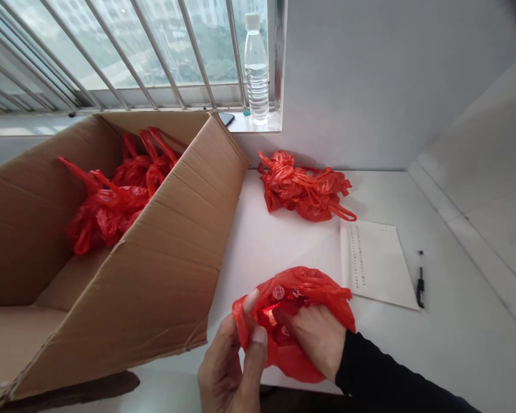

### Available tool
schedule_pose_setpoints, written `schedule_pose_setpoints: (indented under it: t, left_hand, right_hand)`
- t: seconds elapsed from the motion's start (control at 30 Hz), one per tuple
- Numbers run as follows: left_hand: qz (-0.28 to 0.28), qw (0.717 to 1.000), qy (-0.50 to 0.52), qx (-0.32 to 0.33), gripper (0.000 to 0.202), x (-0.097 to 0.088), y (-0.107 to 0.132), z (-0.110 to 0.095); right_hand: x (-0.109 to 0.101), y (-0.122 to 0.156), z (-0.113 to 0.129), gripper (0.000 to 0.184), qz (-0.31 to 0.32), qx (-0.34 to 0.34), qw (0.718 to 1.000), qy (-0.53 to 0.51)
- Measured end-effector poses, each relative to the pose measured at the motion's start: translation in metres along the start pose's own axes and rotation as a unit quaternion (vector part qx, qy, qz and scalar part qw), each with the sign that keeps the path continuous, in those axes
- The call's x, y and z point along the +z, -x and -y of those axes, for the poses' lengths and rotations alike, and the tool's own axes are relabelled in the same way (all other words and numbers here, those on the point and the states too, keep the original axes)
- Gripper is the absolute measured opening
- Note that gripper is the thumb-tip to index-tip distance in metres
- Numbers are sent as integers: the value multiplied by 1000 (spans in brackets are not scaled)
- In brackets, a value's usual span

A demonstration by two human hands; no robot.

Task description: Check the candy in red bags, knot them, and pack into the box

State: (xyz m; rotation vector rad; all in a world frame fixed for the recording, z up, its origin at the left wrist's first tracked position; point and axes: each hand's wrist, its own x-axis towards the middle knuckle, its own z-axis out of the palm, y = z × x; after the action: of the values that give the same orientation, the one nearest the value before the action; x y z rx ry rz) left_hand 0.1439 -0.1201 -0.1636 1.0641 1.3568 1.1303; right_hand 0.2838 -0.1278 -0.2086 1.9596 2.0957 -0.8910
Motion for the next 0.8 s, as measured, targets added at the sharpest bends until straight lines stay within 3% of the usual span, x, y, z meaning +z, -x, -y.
schedule_pose_setpoints:
  t: [0.17, 0.47, 0.67, 0.8]
  left_hand:
    - [1, 1000, 1, -6, 32, -2, 0, 1]
    - [-1, 1000, 3, -13, 33, 0, 1, -2]
    - [6, 999, 11, -39, 37, 3, 4, -2]
    - [38, 998, -12, -45, 42, 5, 8, 0]
  right_hand:
    - [1, 2, -2, 25, -12, 20, 1000, 9]
    - [-2, 11, -3, 36, 2, 17, 1000, 21]
    - [-4, 10, -23, 41, -80, 93, 991, 54]
    - [-10, 5, -30, 33, -117, 76, 990, 19]
